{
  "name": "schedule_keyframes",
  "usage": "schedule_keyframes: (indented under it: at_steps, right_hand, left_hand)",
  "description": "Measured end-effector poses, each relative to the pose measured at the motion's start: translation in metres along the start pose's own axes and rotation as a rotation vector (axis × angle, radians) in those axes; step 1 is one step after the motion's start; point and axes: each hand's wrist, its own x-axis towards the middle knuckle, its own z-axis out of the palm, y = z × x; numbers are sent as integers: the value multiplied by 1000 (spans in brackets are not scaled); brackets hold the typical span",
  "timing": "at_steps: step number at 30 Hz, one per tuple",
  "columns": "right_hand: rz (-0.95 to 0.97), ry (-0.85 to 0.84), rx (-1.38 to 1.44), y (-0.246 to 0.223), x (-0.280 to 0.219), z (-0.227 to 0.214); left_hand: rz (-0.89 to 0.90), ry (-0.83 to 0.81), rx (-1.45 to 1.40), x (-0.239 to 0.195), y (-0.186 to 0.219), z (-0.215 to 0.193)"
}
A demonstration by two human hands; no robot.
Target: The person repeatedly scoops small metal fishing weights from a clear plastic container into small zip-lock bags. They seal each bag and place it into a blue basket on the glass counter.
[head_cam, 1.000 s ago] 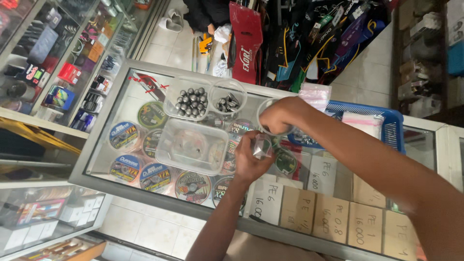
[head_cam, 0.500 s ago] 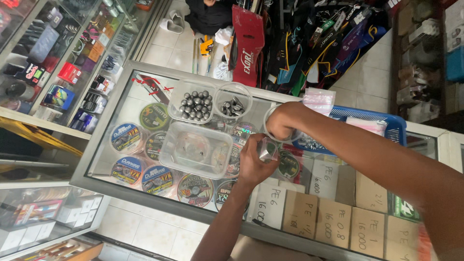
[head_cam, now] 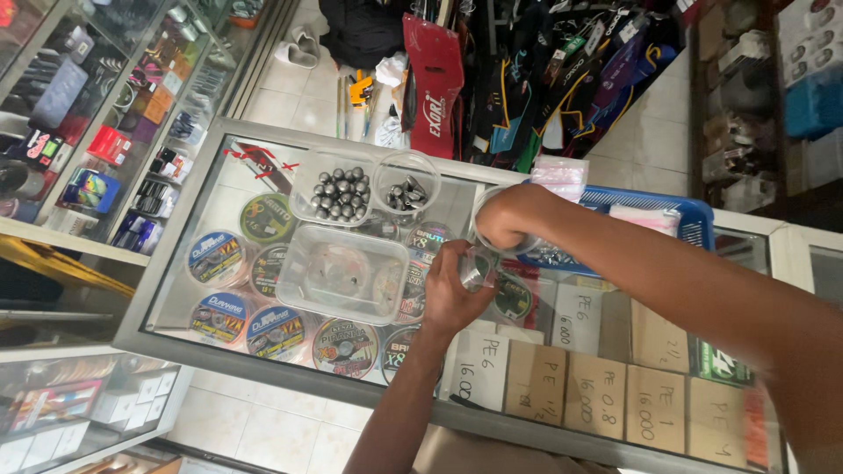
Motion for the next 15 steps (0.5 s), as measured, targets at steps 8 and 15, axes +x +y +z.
schedule_keyframes:
  at_steps: [8, 15]
  right_hand:
    - [21, 51, 11, 17, -15, -14]
    - [17, 91, 29, -6, -6, -20]
  left_hand:
    - [35, -22, -3, 6, 7, -3]
    - [175, -16, 15, 10, 31, -16]
